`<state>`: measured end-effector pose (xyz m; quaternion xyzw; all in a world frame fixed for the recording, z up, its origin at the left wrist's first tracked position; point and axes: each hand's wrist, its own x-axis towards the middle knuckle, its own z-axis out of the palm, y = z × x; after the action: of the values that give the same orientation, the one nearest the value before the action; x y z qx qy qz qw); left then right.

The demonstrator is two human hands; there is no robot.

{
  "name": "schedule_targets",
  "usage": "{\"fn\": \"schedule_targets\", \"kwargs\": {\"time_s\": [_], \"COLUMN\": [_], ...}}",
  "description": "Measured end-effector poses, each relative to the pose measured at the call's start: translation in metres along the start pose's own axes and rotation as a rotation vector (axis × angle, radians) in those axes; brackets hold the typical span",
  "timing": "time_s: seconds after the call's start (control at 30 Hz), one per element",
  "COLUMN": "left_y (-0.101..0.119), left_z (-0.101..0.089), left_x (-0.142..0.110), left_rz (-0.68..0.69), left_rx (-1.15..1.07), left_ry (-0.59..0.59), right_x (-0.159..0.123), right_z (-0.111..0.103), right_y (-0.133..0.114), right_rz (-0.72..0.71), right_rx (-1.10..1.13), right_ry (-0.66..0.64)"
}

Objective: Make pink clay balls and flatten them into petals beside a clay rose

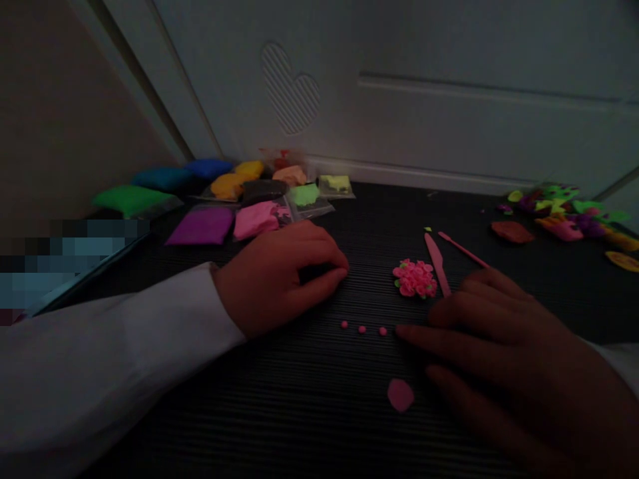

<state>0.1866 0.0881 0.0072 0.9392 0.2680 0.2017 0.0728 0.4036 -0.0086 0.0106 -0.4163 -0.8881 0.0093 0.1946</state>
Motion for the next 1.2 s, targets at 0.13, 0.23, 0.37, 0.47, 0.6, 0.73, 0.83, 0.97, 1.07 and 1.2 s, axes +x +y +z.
{"fn": "schedule_targets", "kwargs": {"time_s": [0.13, 0.23, 0.37, 0.47, 0.6, 0.73, 0.83, 0.97, 1.07, 1.2], "left_y": [0.0, 0.0, -0.001, -0.001, -0.001, -0.001, -0.001, -0.001, -0.001, -0.003], "left_z": [0.0, 0.0, 0.0, 0.001, 0.001, 0.001, 0.001, 0.001, 0.001, 0.002], "left_x": [0.0, 0.001, 0.002, 0.0, 0.0, 0.001, 0.002, 0.003, 0.003, 0.002], "left_rz": [0.007, 0.013, 0.008, 0.009, 0.001, -0.001, -0.007, -0.018, -0.034, -0.037], "left_rx": [0.002, 0.005, 0.004, 0.004, 0.014, 0.009, 0.004, -0.012, -0.02, -0.01], "left_ry": [0.008, 0.002, -0.009, -0.005, -0.012, -0.022, -0.012, -0.011, -0.01, -0.002], "right_x": [0.0, -0.001, -0.001, -0.002, -0.003, -0.001, 0.0, 0.002, 0.004, 0.004], "right_z": [-0.001, -0.003, -0.003, -0.003, -0.003, -0.003, -0.003, -0.001, -0.001, -0.004], "right_y": [0.003, 0.005, 0.005, 0.004, 0.004, 0.005, 0.007, 0.01, 0.011, 0.009], "right_rz": [-0.013, -0.044, -0.015, 0.003, 0.009, -0.01, -0.03, 0.005, 0.013, -0.012], "right_rx": [0.0, 0.011, 0.026, 0.044, 0.028, -0.004, -0.027, -0.008, 0.017, 0.025], "right_ry": [0.002, -0.018, -0.006, 0.002, -0.008, -0.032, -0.05, -0.08, -0.061, -0.026]}}
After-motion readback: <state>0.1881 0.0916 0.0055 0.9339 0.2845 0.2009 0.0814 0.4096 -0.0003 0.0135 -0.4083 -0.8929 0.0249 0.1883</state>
